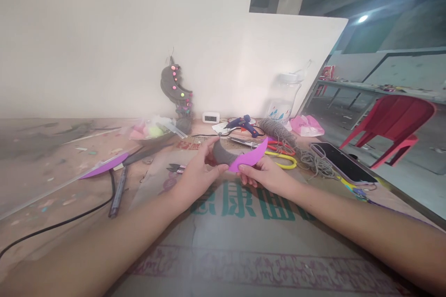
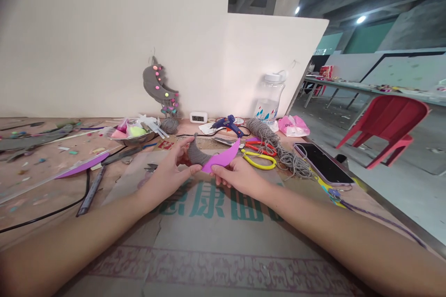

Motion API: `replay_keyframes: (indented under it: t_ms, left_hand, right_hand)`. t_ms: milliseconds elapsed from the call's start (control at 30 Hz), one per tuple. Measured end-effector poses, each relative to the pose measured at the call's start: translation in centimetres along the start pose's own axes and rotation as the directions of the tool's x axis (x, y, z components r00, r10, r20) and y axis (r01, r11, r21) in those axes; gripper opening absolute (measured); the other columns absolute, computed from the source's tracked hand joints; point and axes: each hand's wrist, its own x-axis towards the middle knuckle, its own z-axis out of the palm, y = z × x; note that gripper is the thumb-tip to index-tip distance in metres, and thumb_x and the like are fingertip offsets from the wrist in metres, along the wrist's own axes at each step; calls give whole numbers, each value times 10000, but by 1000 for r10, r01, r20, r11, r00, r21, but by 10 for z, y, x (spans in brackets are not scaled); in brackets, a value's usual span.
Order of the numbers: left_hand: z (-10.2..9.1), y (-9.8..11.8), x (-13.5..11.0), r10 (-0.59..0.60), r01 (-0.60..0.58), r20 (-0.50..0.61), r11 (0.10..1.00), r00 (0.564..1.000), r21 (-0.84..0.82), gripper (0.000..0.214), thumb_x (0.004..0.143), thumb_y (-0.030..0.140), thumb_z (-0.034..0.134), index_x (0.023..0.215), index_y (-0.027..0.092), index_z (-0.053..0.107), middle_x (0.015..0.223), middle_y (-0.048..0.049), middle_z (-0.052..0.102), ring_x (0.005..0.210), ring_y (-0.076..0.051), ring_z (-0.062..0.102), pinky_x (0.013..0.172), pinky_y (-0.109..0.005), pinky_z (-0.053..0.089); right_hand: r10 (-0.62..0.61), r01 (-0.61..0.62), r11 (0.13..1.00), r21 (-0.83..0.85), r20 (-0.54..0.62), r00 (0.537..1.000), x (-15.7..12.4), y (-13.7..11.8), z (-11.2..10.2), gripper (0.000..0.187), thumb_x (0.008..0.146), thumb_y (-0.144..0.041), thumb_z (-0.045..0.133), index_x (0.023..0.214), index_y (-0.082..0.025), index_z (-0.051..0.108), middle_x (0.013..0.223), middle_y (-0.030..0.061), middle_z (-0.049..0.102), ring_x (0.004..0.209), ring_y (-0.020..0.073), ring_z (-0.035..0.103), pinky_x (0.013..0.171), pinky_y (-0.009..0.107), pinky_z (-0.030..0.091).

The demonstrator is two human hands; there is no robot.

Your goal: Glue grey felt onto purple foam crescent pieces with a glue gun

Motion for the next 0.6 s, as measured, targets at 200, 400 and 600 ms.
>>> replay_keyframes:
  t_ms: [200, 400, 600]
  left_hand:
    - [-2, -1, -1, -24, 24, 6, 997, 1000, -66, 571, 872, 344, 518, 1400, 261, 318, 829, -6, 568, 831, -183, 557, 788, -325, 433]
    - [-6, 3, -1, -50, 50, -27, 999, 998, -7, 444, 926, 418, 381, 1326, 228, 412, 904, -17, 614, 890, -168, 563, 843, -305, 420]
    - [-7, 8, 1, -87, 81, 62, 993, 994, 89, 321, 862, 467, 470, 873, 178, 610, 866, -13, 634, 838, -173, 571, 773, -271, 429]
  right_hand:
    - [0, -1, 999, -44, -11, 1000, 0, 1, 1, 460, 863, -516, 492, 640, -129, 600, 555, 9, 567, 457, 67, 451, 442, 191, 361]
    - [67, -65, 997, 34, -58, 996, 0, -1, -1, 497, 816, -575, 525, 604, -130, 593, 524, 6, 537, 454, 71, 453, 423, 191, 357]
    - [35, -31, 999, 32, -127, 991, 1, -5, -2, 487, 806, -577, 532, 596, -140, 583, 521, 4, 532, 459, 72, 455, 422, 191, 361]
